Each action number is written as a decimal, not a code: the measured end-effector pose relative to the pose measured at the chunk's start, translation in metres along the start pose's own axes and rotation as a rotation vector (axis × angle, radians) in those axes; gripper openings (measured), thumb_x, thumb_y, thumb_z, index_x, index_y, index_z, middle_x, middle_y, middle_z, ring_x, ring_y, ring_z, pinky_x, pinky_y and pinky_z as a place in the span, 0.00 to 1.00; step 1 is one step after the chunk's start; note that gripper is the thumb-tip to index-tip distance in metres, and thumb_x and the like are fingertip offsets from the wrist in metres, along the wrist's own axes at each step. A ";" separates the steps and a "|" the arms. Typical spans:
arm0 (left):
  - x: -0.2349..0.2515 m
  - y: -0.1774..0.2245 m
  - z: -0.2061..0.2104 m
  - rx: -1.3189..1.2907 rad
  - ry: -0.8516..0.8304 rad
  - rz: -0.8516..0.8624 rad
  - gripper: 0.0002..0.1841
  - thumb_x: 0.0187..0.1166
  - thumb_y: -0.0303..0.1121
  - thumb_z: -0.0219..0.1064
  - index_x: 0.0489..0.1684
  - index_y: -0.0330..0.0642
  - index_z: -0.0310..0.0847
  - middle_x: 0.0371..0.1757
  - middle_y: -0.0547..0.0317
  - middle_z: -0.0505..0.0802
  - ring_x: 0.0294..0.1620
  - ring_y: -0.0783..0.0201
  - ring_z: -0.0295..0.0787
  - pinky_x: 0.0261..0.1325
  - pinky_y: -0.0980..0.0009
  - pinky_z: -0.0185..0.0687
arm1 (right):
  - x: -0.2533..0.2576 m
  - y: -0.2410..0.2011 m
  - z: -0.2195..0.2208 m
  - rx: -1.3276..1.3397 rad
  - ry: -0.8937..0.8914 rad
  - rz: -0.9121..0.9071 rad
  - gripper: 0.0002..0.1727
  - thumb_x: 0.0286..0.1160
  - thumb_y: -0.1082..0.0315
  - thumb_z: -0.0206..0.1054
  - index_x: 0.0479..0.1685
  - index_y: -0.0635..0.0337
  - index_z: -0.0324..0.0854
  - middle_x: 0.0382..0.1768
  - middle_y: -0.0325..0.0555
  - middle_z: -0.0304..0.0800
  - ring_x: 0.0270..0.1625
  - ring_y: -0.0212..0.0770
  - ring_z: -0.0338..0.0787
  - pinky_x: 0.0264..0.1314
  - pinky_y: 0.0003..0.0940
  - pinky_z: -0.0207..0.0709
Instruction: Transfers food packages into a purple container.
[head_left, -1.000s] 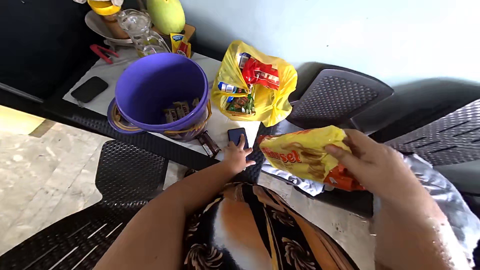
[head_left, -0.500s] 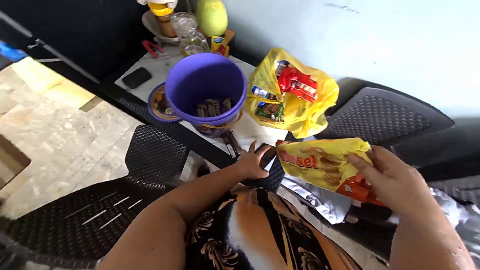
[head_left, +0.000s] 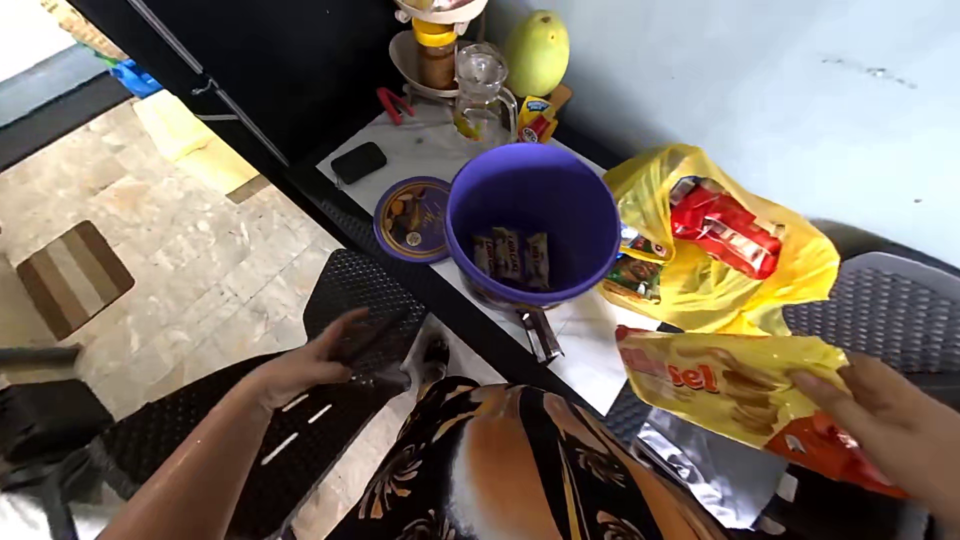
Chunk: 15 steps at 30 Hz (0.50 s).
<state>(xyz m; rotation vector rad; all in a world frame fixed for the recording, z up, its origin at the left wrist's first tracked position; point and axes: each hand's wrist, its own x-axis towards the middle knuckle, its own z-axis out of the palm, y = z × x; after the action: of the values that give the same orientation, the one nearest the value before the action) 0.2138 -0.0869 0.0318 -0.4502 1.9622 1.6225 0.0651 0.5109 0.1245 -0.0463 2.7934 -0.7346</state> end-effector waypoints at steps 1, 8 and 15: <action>0.011 0.006 -0.022 0.063 0.088 0.008 0.57 0.55 0.37 0.75 0.94 0.54 0.43 0.81 0.50 0.74 0.60 0.60 0.84 0.56 0.57 0.84 | 0.002 -0.008 0.009 -0.028 0.014 0.024 0.36 0.81 0.44 0.63 0.74 0.66 0.73 0.57 0.71 0.88 0.58 0.66 0.90 0.59 0.74 0.77; 0.194 0.064 -0.128 0.338 0.428 0.279 0.68 0.49 0.27 0.87 0.97 0.47 0.37 0.86 0.25 0.64 0.83 0.29 0.66 0.78 0.32 0.67 | 0.017 -0.057 0.049 -0.049 0.073 0.247 0.33 0.86 0.46 0.60 0.81 0.60 0.69 0.62 0.72 0.86 0.65 0.71 0.86 0.64 0.79 0.72; 0.330 0.115 -0.143 0.435 0.464 0.147 0.61 0.57 0.30 0.87 0.96 0.49 0.44 0.82 0.21 0.68 0.81 0.22 0.64 0.76 0.26 0.63 | -0.003 -0.092 0.067 -0.129 0.239 0.494 0.42 0.77 0.41 0.70 0.90 0.47 0.63 0.70 0.77 0.77 0.63 0.78 0.84 0.59 0.81 0.71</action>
<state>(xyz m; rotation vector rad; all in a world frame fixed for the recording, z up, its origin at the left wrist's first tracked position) -0.1432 -0.1725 -0.0590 -0.5513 2.6673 1.1842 0.0813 0.3986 0.1142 0.7236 2.8794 -0.4586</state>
